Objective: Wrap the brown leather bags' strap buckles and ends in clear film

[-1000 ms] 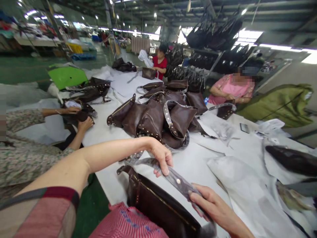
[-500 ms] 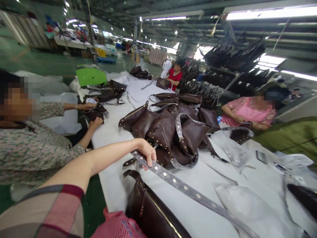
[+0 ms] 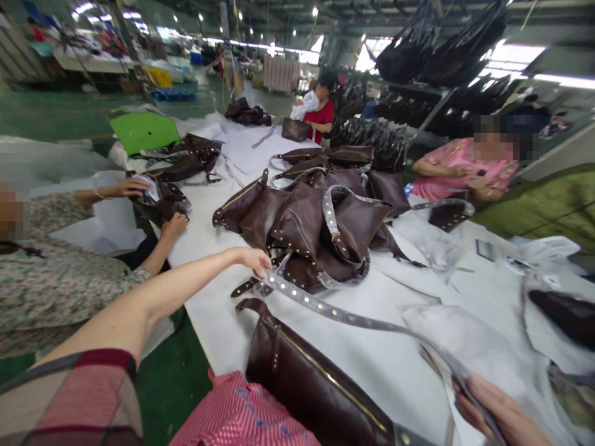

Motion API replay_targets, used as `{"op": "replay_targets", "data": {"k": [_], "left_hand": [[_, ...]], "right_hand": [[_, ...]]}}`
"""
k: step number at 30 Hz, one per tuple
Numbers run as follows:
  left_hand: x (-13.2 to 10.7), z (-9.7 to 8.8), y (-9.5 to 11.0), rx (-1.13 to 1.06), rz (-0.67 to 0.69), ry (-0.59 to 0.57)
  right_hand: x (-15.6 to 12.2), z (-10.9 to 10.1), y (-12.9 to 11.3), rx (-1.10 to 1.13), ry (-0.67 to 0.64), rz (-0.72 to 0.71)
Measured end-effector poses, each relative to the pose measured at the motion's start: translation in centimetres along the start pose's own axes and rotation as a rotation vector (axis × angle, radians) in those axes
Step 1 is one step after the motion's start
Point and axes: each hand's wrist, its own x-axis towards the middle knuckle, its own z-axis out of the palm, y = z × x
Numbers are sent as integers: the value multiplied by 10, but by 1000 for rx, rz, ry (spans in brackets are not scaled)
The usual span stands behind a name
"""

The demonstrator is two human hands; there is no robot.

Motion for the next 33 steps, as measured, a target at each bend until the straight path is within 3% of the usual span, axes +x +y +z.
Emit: {"op": "replay_targets", "data": {"k": [2,4,8,11,13,16,18,20,21,23,26,29,33], "left_hand": [[9,6,0,43,-55,97],[12,23,-1,91,-152,103],[-1,73,-13,172,-376,-81],[-25,101,-26,100,-507,-148],[-42,112,-33,-36,-533,-115],[-60,126,-35,-170,-473,-16],[-66,140,-30,-154,-473,-60],[-65,158,-20,-83,-453,-101],[-63,167,-13,-32,-407,-44],[-58,184,2,134,-298,215],[-44,202,24,491,-288,512],[-27,212,40,726,-383,569],[-13,215,42,791,-386,631]], "right_hand": [[6,6,-7,-52,-28,-37],[12,11,-11,-148,-82,-38],[25,14,4,-412,-153,4],[27,13,23,-681,91,-28],[24,23,29,-807,262,-120],[8,64,20,-858,303,-379],[-8,106,7,-883,258,-548],[-25,148,-5,-935,220,-605],[-32,167,-9,-962,196,-603],[-40,198,-10,-1008,164,-539],[-38,223,1,-1009,174,-494],[-34,230,17,-983,219,-502],[-36,232,32,-969,272,-542]]}}
